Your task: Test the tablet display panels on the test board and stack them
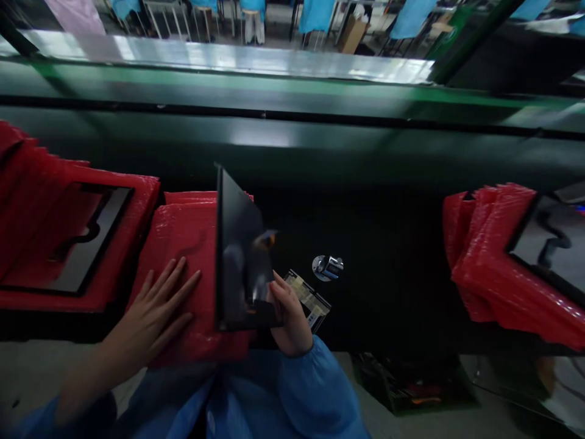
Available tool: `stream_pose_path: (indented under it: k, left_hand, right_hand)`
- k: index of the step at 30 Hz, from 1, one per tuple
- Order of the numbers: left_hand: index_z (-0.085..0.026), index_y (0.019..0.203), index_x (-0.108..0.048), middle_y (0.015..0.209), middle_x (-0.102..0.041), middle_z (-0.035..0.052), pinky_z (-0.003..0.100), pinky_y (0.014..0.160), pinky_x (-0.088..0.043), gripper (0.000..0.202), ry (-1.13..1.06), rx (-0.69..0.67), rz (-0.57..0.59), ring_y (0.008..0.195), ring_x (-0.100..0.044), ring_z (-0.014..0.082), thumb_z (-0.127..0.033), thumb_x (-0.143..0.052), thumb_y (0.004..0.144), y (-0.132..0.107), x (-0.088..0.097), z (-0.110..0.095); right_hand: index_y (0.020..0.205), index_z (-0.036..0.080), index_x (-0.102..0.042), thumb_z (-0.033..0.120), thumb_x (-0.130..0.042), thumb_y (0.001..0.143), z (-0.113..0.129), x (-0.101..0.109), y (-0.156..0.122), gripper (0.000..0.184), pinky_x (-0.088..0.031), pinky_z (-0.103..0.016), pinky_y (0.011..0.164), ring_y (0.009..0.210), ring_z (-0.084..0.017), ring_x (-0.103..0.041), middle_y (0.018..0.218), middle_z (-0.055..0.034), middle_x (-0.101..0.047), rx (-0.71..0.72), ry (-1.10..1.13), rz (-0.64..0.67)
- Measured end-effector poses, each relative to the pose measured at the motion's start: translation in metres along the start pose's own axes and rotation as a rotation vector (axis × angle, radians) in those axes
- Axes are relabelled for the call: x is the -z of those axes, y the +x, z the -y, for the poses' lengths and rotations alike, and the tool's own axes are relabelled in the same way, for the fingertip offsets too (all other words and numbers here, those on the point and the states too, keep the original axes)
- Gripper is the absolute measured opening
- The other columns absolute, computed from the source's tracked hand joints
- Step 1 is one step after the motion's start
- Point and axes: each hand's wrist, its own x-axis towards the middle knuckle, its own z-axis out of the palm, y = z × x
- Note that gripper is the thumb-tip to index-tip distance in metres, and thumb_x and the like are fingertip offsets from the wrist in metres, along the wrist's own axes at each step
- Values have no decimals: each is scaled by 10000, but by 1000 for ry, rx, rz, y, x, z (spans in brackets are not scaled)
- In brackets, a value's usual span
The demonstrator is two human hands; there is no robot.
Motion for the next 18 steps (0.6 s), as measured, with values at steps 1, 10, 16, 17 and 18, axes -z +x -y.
stream_pose_path:
  k: [1,10,16,17,18]
  left_hand:
    - [-202,1568,-138,1623,-137,181,654,1104,-324,589,22,-6,-7,1494,-155,339,-341,-349,1035,3,-5,-1]
    - [-185,1545,-269,1630,-122,158,609,1177,-216,540,-7,-41,-37,1506,-110,306,-338,-347,1034,43,-17,-4]
    - [-250,1566,-186,1644,-100,72,535,1226,-65,570,-609,135,6,1513,-55,236,-367,-358,1035,34,4,-23]
    - [-297,1569,-155,1647,-102,34,499,1233,-67,587,-802,193,-10,1512,-63,215,-373,-381,1032,29,11,-28]
    - [-342,1563,-162,1644,-134,4,464,1237,-95,590,-1010,255,-33,1509,-97,201,-382,-404,1027,25,19,-33]
  right_hand:
    - [999,194,-685,268,-845,733,-1,5,1,319,-544,-72,522,546,-40,-617,669,67,-656,-13,89,42]
    - [1208,132,-524,147,-636,886,-14,16,0,342,-200,96,313,478,59,-570,596,147,-601,-114,664,391]
    - [1084,184,-590,382,-448,976,-42,-12,-11,267,77,27,318,281,41,-60,461,186,-332,131,227,201]
    - [1047,179,-599,434,-325,1012,-49,-21,-14,376,118,1,335,307,25,29,454,177,-279,156,88,175]
    - [1001,170,-605,460,-190,1031,-55,-30,-17,507,144,-26,352,341,8,97,451,167,-233,162,-55,165]
